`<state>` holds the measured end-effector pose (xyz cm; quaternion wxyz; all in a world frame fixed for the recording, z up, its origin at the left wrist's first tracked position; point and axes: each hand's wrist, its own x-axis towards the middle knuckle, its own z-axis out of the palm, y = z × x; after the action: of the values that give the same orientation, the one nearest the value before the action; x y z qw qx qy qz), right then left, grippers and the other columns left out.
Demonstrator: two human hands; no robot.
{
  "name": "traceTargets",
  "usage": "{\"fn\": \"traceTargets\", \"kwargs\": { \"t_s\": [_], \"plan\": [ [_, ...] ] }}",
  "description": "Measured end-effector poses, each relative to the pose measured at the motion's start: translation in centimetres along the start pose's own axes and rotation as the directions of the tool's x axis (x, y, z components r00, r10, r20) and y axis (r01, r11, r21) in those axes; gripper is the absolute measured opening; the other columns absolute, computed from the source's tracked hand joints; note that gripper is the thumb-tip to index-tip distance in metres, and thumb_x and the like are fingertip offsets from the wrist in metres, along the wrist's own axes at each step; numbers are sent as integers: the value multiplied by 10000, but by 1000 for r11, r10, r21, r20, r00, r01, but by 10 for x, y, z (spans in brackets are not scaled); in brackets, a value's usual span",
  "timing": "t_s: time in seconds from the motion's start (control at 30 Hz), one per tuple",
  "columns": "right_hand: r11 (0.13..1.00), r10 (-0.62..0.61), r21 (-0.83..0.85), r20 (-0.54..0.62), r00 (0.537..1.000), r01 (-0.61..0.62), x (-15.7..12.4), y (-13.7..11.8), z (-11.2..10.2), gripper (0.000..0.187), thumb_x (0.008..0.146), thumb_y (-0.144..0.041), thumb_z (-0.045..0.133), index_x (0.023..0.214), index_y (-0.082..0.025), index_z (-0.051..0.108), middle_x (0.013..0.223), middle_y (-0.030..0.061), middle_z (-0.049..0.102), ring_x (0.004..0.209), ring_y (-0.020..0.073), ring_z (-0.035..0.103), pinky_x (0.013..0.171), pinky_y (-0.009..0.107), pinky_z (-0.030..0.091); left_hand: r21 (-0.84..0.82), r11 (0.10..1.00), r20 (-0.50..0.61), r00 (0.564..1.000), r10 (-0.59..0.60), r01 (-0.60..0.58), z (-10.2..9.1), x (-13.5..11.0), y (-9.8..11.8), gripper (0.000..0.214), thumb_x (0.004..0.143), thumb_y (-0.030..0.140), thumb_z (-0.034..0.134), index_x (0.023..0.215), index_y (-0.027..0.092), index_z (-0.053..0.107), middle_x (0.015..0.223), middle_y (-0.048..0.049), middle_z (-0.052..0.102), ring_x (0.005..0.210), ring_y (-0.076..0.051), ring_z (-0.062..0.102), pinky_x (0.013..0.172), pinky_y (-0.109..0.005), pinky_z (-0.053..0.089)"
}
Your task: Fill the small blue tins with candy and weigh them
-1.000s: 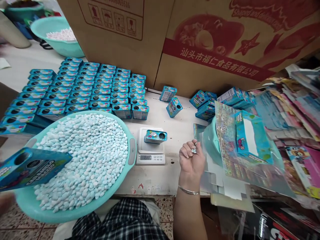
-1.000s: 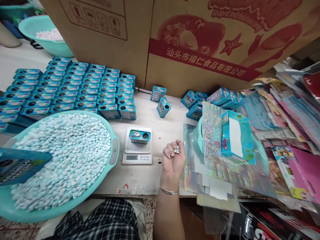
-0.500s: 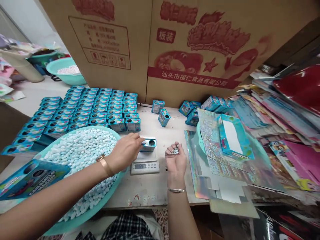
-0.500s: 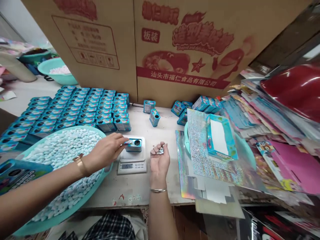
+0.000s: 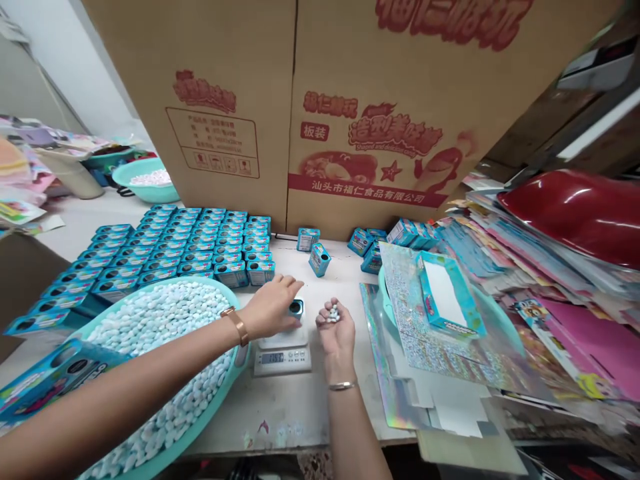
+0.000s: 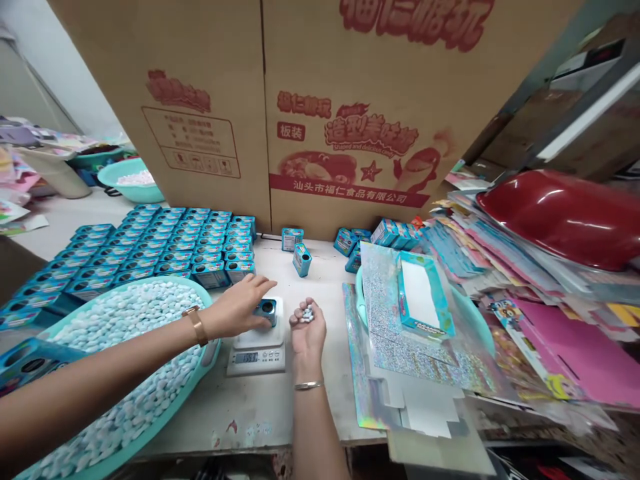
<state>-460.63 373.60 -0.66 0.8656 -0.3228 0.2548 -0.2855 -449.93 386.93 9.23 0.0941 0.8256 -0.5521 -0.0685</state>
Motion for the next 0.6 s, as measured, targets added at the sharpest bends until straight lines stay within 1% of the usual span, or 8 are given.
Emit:
{"fn": "traceTargets", "kwargs": {
  "t_s": [0.07,0.17,0.23,0.3,0.4,0.5,0.53,0.6],
  "plan": [
    [974,-115,-195,13,993,115,13,-12,-6,280,750,-453,581,726,-208,447,625,-66,471,486,76,447,474,203,404,90,996,84,996,18,-26,3,2,-2,596,669,369,766,1183,136,574,1145,-144,612,1071,-324,532,858,-403,460],
    [889,-179,-416,73,981,193,40,-33,-7,454,776,-653,476,665,-223,383,555,-85,391,432,78,376,433,205,363,106,994,135,991,23,-38,10,7,-9,295,706,288,698,964,155,647,991,-126,666,972,-301,591,812,-383,463],
    [763,-204,-601,125,971,237,62,-48,0,518,817,-719,351,669,-225,404,508,-102,325,387,75,291,396,200,302,87,996,117,993,11,-22,11,13,-16,219,718,294,665,897,169,651,937,-113,682,920,-286,617,763,-358,466],
    [556,-217,-780,197,956,287,85,-61,14,542,873,-680,286,745,-203,508,508,-78,386,392,90,329,406,212,312,68,998,86,996,-12,6,8,20,-24,229,720,329,651,895,182,649,930,-111,688,902,-284,629,713,-337,462],
    [127,-154,-922,345,926,365,120,-78,46,408,921,-502,401,996,-176,634,737,56,641,635,160,588,582,265,443,41,999,39,999,-36,34,-3,33,-34,249,728,365,628,917,204,652,941,-101,692,901,-278,636,680,-314,452],
    [-291,52,-848,449,892,443,149,-88,77,308,868,-289,556,1152,-216,650,966,139,709,918,242,656,788,327,460,23,998,6,999,-52,52,-12,46,-41,236,725,359,607,902,210,654,930,-97,694,870,-267,644,659,-303,446],
    [-399,132,-785,463,876,475,156,-91,84,335,849,-231,572,1175,-239,648,988,142,715,959,257,658,824,345,453,19,998,-1,998,-57,57,-14,50,-44,229,721,351,602,891,208,655,918,-98,695,854,-265,647,654,-301,446],
    [-560,283,-626,471,835,543,166,-97,93,405,834,-150,558,1207,-287,637,989,129,726,991,273,663,855,378,448,14,998,-14,998,-65,65,-17,56,-48,229,709,339,601,886,205,656,907,-99,698,843,-266,652,656,-303,451]
  ]
}}
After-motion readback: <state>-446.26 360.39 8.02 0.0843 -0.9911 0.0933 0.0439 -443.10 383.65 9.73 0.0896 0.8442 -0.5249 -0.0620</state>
